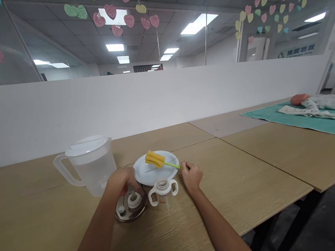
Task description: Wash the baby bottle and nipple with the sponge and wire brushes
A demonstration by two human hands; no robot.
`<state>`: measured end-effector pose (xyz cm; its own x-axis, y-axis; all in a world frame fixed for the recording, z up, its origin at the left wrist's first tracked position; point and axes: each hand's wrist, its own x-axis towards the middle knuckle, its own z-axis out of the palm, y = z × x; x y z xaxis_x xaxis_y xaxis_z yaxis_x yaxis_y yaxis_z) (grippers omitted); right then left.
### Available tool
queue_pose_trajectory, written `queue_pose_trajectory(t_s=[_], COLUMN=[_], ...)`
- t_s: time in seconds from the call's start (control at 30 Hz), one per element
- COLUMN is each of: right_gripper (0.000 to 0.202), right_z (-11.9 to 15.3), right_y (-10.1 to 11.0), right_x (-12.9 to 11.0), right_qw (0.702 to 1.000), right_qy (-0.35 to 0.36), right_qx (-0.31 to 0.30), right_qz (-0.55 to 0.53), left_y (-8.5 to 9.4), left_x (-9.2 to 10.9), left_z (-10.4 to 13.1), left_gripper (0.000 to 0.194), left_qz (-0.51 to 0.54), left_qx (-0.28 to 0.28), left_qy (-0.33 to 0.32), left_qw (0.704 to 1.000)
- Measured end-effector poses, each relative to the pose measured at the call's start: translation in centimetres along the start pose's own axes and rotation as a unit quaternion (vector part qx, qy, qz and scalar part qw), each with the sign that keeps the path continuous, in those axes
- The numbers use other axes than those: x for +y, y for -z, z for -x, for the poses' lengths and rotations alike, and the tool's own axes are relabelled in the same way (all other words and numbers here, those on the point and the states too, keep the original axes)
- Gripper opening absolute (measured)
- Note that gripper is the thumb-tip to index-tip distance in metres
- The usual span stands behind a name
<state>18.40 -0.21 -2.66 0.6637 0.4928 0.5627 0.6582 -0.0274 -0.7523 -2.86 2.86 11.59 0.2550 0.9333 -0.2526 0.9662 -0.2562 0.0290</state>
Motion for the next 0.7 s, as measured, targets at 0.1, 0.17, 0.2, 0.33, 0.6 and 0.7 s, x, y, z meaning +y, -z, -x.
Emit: queue_pose_trajectory(t_s=[0.1,0.17,0.2,0.33,0.6,0.7], right_gripper=[0.039,0.039,0.039,0.039,0.039,0.038], right_z=[-0.1,-0.2,-0.2,-0.4,-0.6,-0.6], right_y=[-0.1,-0.1,-0.1,-0.1,-0.1,-0.3], right_x=[0.1,0.1,0.2,0.3,0.5,0.6], right_qw=[1.0,0.999,0.999,0.997,0.994,0.994], right_qy=[-0.017,-0.03,-0.036,-0.062,-0.081,-0.084], right_qx=[0.004,0.009,0.013,0.037,0.054,0.054], right_qz=[-0.008,-0.013,-0.016,-0.028,-0.044,-0.048], left_y=[1.2,1.8,2.0,1.8,-0.1,0.4], left_x=[0.5,1.0,1.3,3.0,5.5,5.3], left_z=[1.4,2.3,2.8,4.1,4.1,4.0], left_gripper=[0.032,0.033,0.035,0.055,0.061,0.053], left_qz=[-0.047,-0.047,-0.036,0.031,0.01,0.042], left_qx=[-0.002,0.04,0.049,-0.002,-0.014,-0.011], left_qy=[-0.006,-0.046,-0.074,-0.227,-0.302,-0.324], left_qw=[0.999,0.997,0.995,0.973,0.953,0.945])
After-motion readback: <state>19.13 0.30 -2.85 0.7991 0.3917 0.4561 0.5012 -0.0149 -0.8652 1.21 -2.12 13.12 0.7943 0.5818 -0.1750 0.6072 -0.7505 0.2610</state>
